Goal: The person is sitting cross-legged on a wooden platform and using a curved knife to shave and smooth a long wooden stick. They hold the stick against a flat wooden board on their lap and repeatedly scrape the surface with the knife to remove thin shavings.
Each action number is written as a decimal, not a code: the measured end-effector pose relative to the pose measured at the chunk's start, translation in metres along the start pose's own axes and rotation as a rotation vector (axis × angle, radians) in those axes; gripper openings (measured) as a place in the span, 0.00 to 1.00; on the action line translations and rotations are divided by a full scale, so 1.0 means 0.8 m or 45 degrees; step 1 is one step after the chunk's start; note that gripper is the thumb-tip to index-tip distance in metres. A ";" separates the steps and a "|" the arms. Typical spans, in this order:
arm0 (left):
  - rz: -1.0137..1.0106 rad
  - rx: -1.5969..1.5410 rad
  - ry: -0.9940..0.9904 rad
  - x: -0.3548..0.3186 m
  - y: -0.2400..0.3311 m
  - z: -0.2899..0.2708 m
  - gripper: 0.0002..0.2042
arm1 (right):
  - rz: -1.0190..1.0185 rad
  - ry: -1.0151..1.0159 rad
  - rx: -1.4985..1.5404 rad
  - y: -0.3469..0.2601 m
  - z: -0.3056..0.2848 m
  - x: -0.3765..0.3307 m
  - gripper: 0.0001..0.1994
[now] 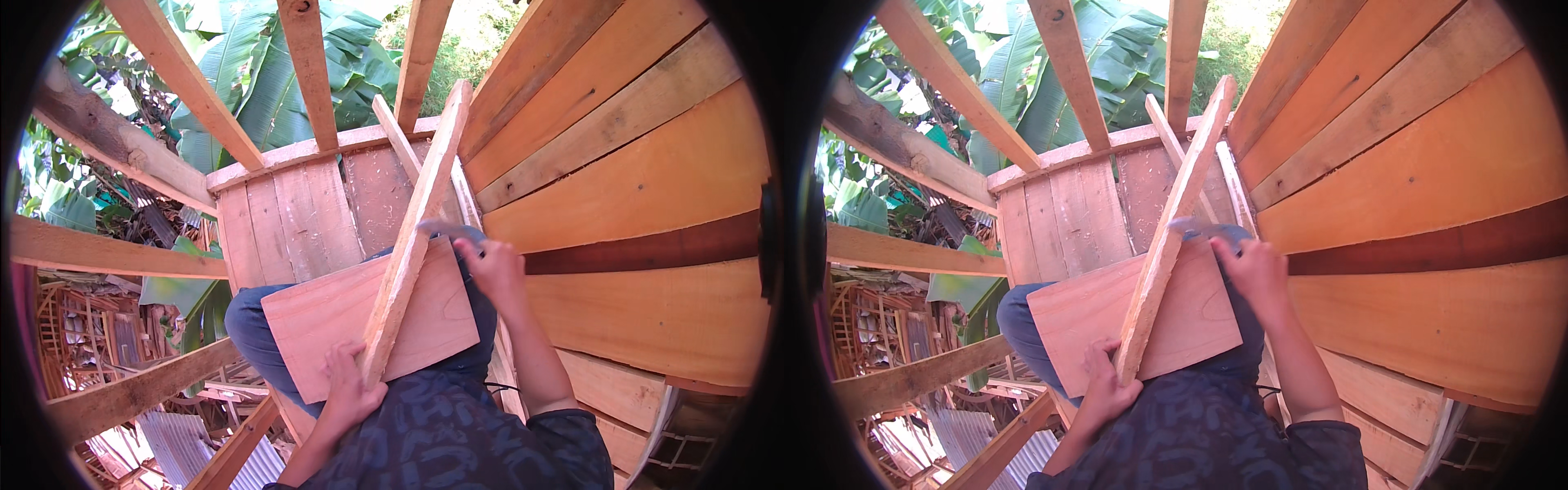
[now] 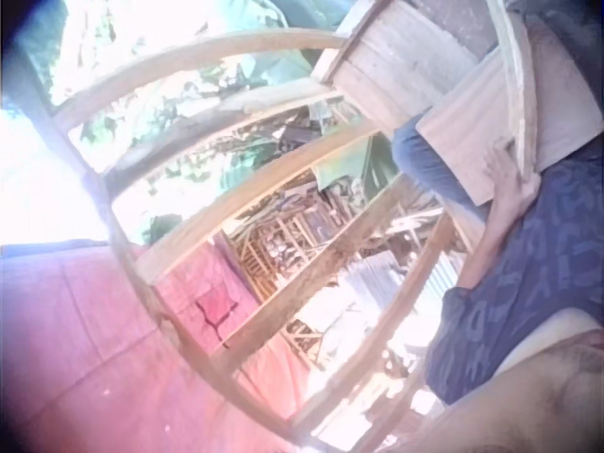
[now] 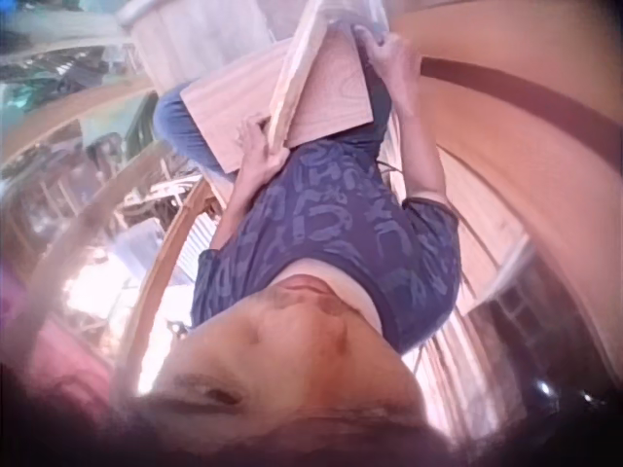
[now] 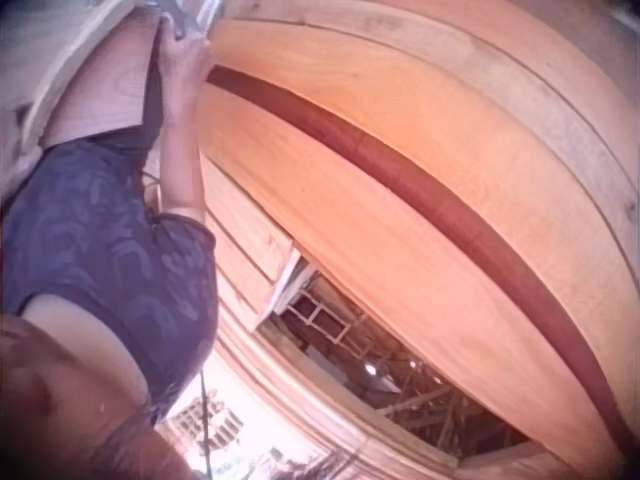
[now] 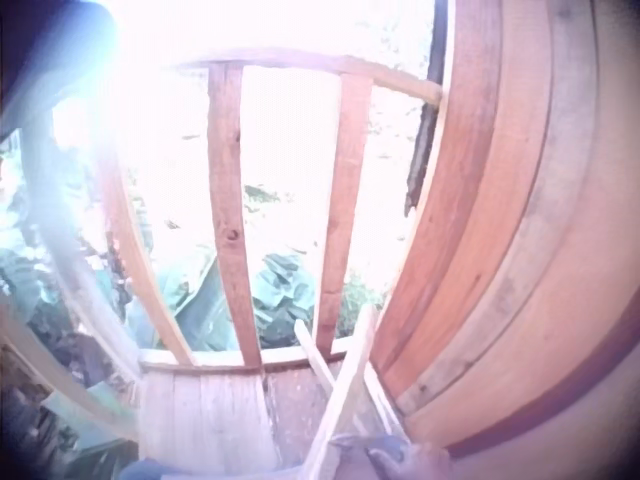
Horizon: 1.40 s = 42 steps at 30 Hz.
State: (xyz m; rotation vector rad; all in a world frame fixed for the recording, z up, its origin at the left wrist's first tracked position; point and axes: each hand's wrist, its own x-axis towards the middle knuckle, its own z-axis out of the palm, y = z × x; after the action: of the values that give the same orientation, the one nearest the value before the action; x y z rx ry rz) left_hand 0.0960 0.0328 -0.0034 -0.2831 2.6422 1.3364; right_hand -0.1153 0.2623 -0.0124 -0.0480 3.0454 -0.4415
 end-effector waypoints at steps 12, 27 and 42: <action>-0.046 0.150 0.002 -0.010 0.008 -0.003 0.34 | -0.134 -0.288 0.219 -0.029 -0.021 -0.084 0.32; 0.051 0.323 -0.011 0.000 0.018 -0.004 0.39 | -0.381 -0.219 -0.198 -0.039 -0.010 -0.056 0.38; 0.024 0.260 -0.023 -0.011 0.009 -0.008 0.38 | 0.294 -0.078 -0.238 0.023 -0.038 0.013 0.35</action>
State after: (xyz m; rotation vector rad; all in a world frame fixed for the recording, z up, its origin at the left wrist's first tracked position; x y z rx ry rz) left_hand 0.1022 0.0327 0.0081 -0.2174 2.7442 1.0570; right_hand -0.1280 0.2884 0.0106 0.2728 2.9725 -0.1368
